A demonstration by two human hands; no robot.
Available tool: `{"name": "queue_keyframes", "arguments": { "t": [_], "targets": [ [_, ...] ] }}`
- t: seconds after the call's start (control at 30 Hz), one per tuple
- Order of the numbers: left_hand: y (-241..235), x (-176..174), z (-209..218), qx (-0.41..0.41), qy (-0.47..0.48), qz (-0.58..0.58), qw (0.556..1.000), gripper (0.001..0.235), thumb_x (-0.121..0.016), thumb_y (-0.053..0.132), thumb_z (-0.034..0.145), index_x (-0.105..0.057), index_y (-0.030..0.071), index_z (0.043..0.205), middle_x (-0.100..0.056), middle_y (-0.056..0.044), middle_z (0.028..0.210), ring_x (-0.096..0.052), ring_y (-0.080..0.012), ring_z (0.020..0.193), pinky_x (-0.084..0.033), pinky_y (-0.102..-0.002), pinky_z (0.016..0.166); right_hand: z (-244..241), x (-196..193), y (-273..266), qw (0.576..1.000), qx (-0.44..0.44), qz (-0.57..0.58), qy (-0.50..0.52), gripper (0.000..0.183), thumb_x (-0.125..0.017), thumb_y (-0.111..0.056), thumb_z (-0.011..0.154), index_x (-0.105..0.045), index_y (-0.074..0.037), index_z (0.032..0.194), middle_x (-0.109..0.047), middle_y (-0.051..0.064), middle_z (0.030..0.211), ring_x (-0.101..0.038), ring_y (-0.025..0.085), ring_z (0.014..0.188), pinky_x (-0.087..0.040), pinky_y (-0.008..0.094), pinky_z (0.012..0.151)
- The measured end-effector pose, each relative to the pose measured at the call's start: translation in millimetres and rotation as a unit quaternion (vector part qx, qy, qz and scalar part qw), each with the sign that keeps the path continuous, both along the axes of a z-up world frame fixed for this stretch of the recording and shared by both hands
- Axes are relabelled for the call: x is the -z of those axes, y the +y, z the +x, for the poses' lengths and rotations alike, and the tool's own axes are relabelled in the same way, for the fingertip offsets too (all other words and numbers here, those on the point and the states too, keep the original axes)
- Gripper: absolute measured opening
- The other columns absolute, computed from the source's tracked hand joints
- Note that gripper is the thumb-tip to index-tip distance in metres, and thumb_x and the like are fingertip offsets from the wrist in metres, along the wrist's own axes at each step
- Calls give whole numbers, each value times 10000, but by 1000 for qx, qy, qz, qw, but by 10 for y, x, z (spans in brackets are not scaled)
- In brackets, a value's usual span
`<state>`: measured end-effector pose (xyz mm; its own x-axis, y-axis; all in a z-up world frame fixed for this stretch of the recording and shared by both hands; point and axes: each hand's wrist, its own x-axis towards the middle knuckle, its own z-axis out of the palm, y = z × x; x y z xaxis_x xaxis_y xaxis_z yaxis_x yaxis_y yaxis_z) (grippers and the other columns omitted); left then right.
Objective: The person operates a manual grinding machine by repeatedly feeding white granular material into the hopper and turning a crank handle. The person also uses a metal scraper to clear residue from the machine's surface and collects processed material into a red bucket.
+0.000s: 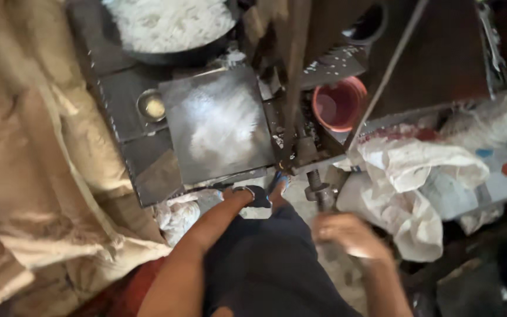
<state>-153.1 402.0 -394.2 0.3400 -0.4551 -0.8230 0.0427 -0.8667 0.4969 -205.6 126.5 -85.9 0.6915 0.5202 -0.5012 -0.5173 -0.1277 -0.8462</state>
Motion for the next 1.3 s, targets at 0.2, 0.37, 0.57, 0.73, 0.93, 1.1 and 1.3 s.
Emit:
{"name": "queue_keyframes", "arguments": {
  "t": [0.2, 0.37, 0.57, 0.73, 0.93, 1.1, 1.3],
  "targets": [
    [342, -211, 32, -277, -91, -390, 873, 247, -700, 103, 816, -746, 32, 1048, -756, -95, 995, -712, -179, 885, -590, -351, 771, -28, 1447, 1795, 936, -291, -13, -198, 352, -593, -359, 1043, -694, -80, 1233, -747, 133, 1165, -705, 267, 1093, -538, 387, 975],
    [920, -719, 96, -598, -108, -372, 702, 185, -656, 110, 972, -715, 28, 1126, -734, -63, 1001, -668, -129, 848, -562, -300, 737, 56, 2457, 2169, 889, -260, -326, -188, 525, -661, -517, 870, -631, -126, 1219, -734, 155, 1106, -686, 367, 1021, -524, 496, 894],
    [1184, -1133, 144, -647, -81, -322, 686, 186, -664, 158, 1005, -718, -18, 1032, -693, -76, 807, -633, -151, 677, -528, -315, 611, 488, 1741, 1746, 921, -240, -147, -270, 367, -631, -415, 958, -608, -49, 980, -665, 176, 867, -650, 353, 781, -492, 478, 682],
    [1143, -1164, 353, -171, -495, -163, 836, 261, -758, 144, 810, -730, 21, 1038, -749, -128, 896, -704, -269, 825, -565, -399, 743, 958, 914, 1318, 870, 180, -151, -434, 426, -635, -269, 1049, -558, -25, 709, -537, 158, 670, -537, 301, 603, -453, 441, 602],
    [624, -815, 1098, -584, -116, -276, 755, 345, -687, 151, 982, -664, 17, 1299, -696, -171, 993, -650, -227, 767, -486, -440, 731, 2323, 1481, 955, 779, 421, -210, -415, 144, -632, -146, 967, -698, -34, 1029, -712, 163, 929, -696, 336, 849, -542, 446, 759],
    [314, -740, 2013, -368, -406, -43, 836, 435, -689, 347, 969, -638, 35, 1269, -727, -197, 1151, -685, -389, 1062, -531, -471, 883, 3074, 2218, 769, 847, 406, -205, -276, 206, -614, -206, 976, -732, -40, 1007, -749, 129, 858, -709, 244, 723, -561, 397, 647],
    [92, -873, 2422, -335, -392, 32, 856, 487, -743, 427, 873, -672, 64, 1191, -718, -200, 1132, -672, -396, 1069, -528, -477, 910, 3231, 2542, 633, 913, 349, -150, -146, 185, -590, -141, 951, -724, -23, 905, -715, 67, 693, -622, 143, 513, -480, 309, 462]
  ]
}}
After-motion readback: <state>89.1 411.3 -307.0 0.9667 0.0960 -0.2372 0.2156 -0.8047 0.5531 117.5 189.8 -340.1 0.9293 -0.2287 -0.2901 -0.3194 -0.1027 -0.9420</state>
